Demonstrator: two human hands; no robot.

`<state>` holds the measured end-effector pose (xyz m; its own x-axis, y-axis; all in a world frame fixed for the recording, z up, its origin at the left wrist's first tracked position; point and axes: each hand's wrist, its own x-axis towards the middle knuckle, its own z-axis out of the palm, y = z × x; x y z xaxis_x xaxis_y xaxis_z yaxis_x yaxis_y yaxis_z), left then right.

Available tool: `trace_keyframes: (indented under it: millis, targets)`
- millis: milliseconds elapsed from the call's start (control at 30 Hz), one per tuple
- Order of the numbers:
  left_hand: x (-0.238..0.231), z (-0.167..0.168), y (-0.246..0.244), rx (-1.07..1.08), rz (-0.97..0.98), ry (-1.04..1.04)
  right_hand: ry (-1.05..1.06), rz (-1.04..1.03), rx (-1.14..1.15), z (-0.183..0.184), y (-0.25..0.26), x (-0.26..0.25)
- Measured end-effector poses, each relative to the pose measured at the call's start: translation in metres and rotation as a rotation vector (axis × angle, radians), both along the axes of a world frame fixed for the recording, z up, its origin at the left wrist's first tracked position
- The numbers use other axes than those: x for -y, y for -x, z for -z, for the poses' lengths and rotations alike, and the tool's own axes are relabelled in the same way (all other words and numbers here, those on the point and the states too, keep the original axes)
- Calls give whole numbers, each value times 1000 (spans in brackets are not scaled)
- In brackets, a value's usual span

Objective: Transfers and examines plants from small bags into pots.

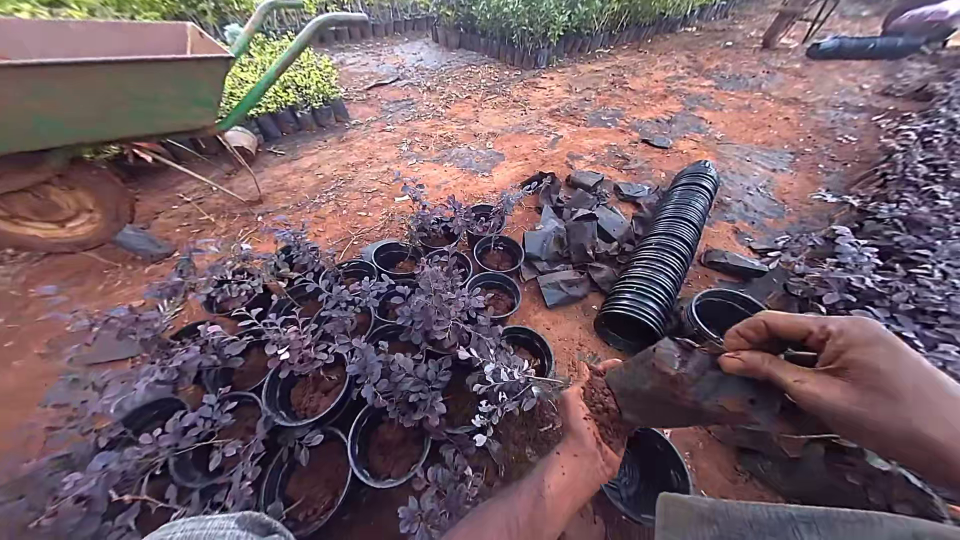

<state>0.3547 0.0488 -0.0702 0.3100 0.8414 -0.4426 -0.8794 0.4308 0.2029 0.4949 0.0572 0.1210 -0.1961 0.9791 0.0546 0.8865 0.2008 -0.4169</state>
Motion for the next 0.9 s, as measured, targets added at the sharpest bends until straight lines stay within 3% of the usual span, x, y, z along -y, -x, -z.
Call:
trace_keyframes:
  millis: [33,67,167,233,333,433,500,600,767,900]
  targets:
    - [4,6,-5,-16,7,-20,-32,-171,-147,23,-44,-9]
    - [7,13,-10,-45,17,-36,45,-203,-229,37,-71,-12]
    - [14,41,-20,-237,106,-49,171,-113,-348,87,-116,-1]
    - [12,64,-19,-491,297,-111,167,-7,-381,127,-124,18]
    - [4,94,-12,-772,636,-390,204,131,-402,172,-115,51]
    - [-5,85,-15,-1071,857,-549,230,226,-348,205,-112,70]
    - [-12,64,-13,-1253,951,-605,219,245,-308,206,-105,77]
    - [-20,61,-12,-1407,945,-625,142,197,-230,195,-103,81]
    - [-24,72,-4,-1347,821,-571,-20,102,-215,171,-118,91]
    - [-29,76,-6,-1375,818,-599,-118,-25,-169,233,-120,96]
